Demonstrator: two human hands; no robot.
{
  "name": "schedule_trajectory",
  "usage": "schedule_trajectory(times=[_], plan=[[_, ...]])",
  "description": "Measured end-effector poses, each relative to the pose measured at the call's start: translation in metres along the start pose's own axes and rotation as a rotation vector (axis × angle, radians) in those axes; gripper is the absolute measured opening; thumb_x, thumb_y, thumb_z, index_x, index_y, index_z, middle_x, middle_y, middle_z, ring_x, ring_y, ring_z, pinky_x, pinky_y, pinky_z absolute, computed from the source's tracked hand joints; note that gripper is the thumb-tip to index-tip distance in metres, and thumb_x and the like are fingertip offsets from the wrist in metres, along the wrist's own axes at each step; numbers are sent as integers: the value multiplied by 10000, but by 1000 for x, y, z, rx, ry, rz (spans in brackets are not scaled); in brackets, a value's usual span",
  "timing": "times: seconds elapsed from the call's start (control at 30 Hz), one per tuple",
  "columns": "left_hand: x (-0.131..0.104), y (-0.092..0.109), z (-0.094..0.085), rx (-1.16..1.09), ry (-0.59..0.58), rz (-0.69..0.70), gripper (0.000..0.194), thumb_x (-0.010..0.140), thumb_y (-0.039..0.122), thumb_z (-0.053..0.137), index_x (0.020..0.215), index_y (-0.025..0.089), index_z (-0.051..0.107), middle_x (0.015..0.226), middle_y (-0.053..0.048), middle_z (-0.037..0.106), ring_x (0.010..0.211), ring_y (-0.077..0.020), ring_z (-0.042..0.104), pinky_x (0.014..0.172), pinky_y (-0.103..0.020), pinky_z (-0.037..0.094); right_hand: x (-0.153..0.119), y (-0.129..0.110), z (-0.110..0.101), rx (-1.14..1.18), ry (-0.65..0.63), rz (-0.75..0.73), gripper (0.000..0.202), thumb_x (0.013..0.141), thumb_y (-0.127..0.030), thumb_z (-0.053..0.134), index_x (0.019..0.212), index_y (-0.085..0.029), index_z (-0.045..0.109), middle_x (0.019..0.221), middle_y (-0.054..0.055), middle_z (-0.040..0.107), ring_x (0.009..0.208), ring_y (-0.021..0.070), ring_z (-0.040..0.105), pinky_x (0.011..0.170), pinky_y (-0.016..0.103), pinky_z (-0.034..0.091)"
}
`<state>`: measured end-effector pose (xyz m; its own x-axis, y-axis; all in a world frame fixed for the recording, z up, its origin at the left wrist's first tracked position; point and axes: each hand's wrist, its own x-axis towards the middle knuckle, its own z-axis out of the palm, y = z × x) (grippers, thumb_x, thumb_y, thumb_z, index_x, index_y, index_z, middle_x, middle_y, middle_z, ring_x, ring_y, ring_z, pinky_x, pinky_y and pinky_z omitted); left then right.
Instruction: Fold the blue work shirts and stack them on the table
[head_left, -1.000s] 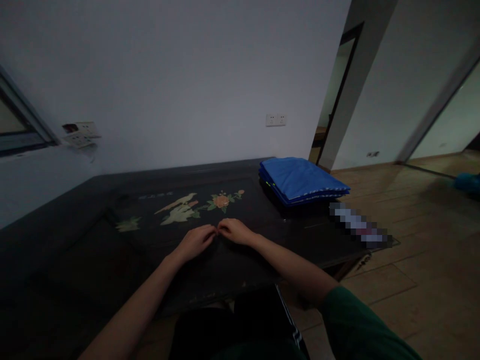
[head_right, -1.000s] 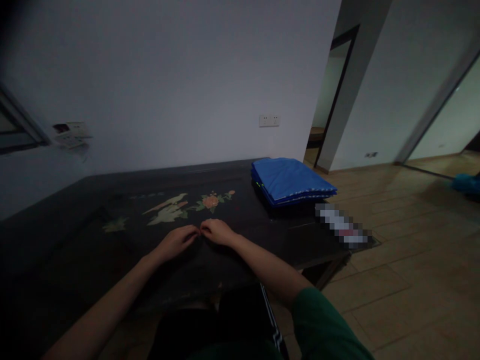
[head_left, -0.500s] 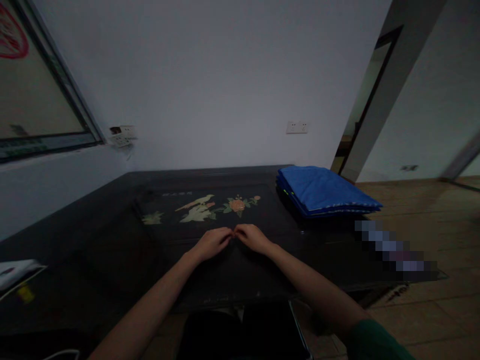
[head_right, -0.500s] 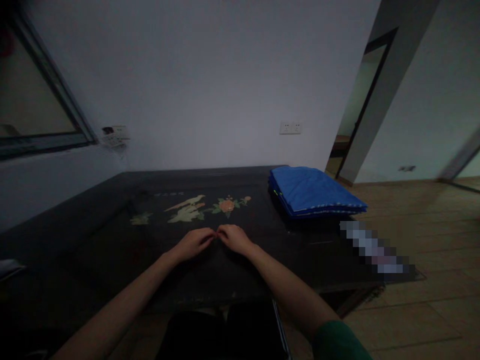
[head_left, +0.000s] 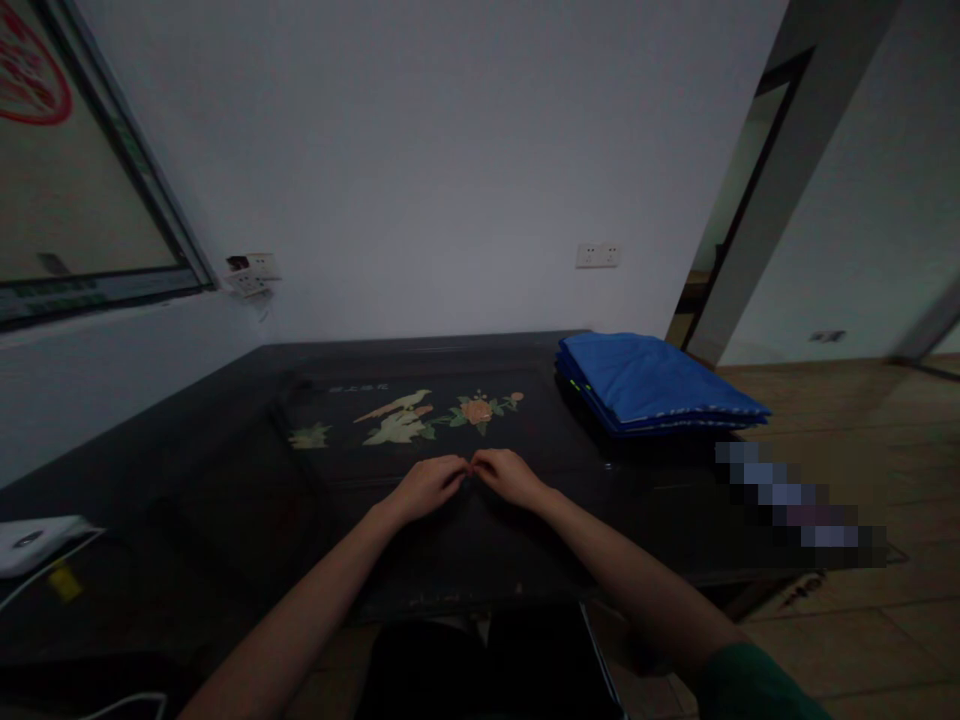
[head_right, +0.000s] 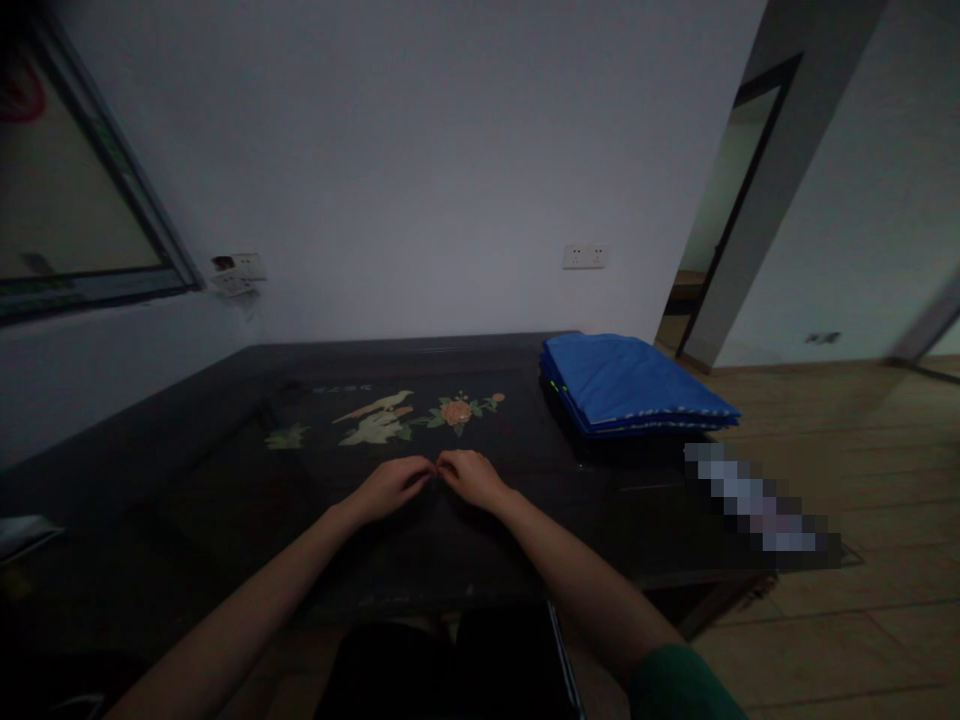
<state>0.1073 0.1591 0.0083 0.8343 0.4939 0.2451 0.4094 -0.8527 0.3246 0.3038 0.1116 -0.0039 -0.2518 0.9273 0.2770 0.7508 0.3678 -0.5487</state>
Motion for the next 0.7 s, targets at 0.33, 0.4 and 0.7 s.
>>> schedule_trajectory(times=[0.33, 0.4, 0.7], plan=[[0, 1, -1, 12, -3, -3, 203, 898, 172, 444, 999, 206, 616, 980, -36, 671, 876, -172, 628, 762, -260, 457, 0, -2, -2, -15, -9, 6, 189, 872, -158, 505, 924, -191, 684, 887, 49, 708, 819, 157, 632, 705, 226, 396], [0, 2, -2, 6, 3, 1, 205, 895, 165, 444, 993, 208, 619, 978, -35, 671, 878, -168, 628, 769, -257, 457, -1, -2, -2, -17, -15, 9, 191, 870, -158, 507, 928, -193, 686, 892, 49, 709, 826, 157, 633, 709, 226, 397], [1, 2, -2, -1, 26, 25, 213, 897, 162, 436, 994, 213, 619, 956, -30, 663, 870, -159, 627, 766, -244, 456, -2, -5, -7, -114, -49, 4, 193, 863, -166, 536, 940, -207, 708, 913, 46, 707, 842, 160, 636, 711, 230, 400]])
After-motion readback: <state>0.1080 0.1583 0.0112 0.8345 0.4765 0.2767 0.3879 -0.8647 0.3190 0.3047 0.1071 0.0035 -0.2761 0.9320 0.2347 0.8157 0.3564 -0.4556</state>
